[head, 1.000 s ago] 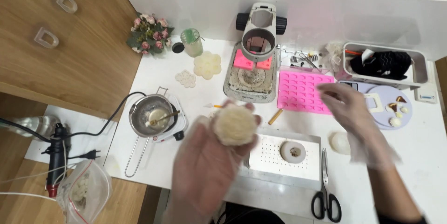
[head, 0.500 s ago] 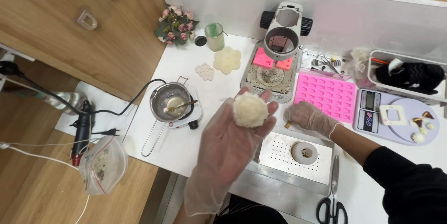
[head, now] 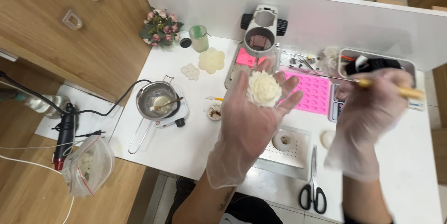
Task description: Refining and detailing a wax flower model using heat and sculpting tools.
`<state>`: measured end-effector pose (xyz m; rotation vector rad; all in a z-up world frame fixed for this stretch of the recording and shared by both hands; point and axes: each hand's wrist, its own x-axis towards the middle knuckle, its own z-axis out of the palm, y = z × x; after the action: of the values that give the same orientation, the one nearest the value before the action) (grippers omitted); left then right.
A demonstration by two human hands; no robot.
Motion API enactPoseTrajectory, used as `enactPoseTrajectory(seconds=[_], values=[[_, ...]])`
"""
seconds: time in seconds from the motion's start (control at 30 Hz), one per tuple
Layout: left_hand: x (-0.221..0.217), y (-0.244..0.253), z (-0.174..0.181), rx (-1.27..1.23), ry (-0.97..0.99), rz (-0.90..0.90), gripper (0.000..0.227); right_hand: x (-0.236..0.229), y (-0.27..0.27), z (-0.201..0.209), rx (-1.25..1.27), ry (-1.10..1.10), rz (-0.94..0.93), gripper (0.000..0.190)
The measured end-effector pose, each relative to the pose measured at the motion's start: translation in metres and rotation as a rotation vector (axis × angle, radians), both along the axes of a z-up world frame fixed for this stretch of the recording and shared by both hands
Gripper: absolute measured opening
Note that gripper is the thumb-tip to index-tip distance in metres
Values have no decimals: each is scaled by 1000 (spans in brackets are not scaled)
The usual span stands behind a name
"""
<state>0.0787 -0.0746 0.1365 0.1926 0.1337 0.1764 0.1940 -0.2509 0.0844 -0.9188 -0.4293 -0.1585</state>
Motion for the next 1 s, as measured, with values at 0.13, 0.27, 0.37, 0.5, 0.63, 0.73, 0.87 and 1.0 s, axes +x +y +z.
enactPoseTrajectory(seconds=[0.13,0.27,0.37,0.5,0.63,0.73,0.87,1.0], values=[[9,-23,19,-69,69,22,55,-74,25,53,180,53,28,21],[12,-29,7,-113,25,31,60,-83,25,23,140,77,25,25],[7,-29,4,-92,-42,32,62,-86,29,19,83,-40,2,26],[1,-33,8,-61,-95,53,62,-92,33,31,34,-195,-29,31],[-1,-38,3,-46,-119,69,60,-94,29,32,-49,-249,-81,35],[-1,-38,-5,-30,-171,79,59,-96,29,34,-107,-266,-119,39],[-4,-34,-2,31,-173,81,60,-97,28,32,-143,-268,-104,38],[-8,-33,2,97,-88,81,62,-96,29,30,-171,-275,-102,39]])
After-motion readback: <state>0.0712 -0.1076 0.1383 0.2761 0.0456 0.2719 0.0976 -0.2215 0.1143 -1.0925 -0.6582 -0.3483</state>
